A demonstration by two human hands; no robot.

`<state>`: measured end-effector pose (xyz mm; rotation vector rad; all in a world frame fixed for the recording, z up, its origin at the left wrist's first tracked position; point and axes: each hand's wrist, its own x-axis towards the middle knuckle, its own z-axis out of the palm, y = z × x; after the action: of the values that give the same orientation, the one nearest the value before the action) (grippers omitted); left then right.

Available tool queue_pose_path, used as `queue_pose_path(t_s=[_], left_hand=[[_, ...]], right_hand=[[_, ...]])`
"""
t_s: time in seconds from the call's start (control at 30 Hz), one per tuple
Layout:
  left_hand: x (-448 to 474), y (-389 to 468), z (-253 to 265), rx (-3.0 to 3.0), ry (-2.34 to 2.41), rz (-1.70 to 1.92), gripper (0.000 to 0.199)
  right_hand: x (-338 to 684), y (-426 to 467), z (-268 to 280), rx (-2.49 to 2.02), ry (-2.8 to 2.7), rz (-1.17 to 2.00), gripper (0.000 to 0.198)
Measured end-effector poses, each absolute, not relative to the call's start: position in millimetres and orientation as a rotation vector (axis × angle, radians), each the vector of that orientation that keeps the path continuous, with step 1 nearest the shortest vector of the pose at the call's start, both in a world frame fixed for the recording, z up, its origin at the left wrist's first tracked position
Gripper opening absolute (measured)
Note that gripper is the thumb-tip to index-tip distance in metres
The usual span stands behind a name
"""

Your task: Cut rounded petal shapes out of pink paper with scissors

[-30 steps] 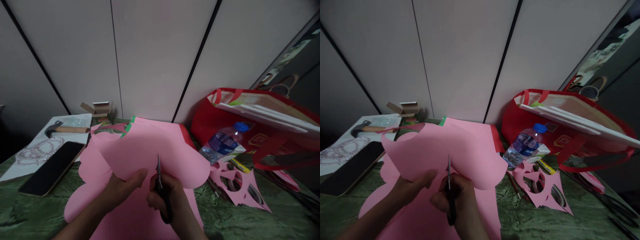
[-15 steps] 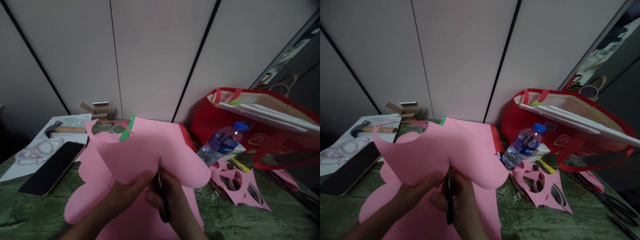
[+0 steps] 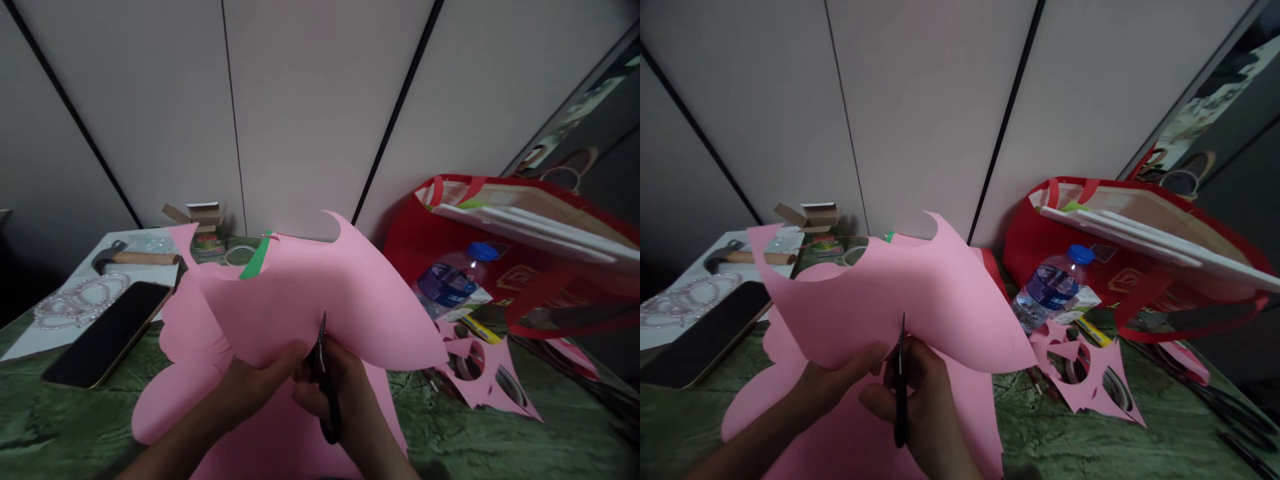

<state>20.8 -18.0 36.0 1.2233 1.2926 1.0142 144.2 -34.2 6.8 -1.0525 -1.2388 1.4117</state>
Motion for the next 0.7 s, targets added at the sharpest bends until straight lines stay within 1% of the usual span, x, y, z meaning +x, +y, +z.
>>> queue_pose_path(t_s=[0.2, 0.5, 0.7], left_hand=[[21.4, -18.2, 36.5, 1.215, 1.254, 1.002, 0.024], [21.8, -19.0, 35.8, 1.195, 1.274, 1.035, 0.019], [21.1, -19.6, 34.4, 1.178, 1.251, 1.052, 0.021]], right_hand=[[144.9, -34.6, 7.8, -1.047, -1.246, 1.414, 0.022], [144.8, -34.8, 9.7, -1.053, -1.219, 1.409, 0.019], [144.1, -35.5, 9.8, -1.046, -1.202, 1.407, 0.020]])
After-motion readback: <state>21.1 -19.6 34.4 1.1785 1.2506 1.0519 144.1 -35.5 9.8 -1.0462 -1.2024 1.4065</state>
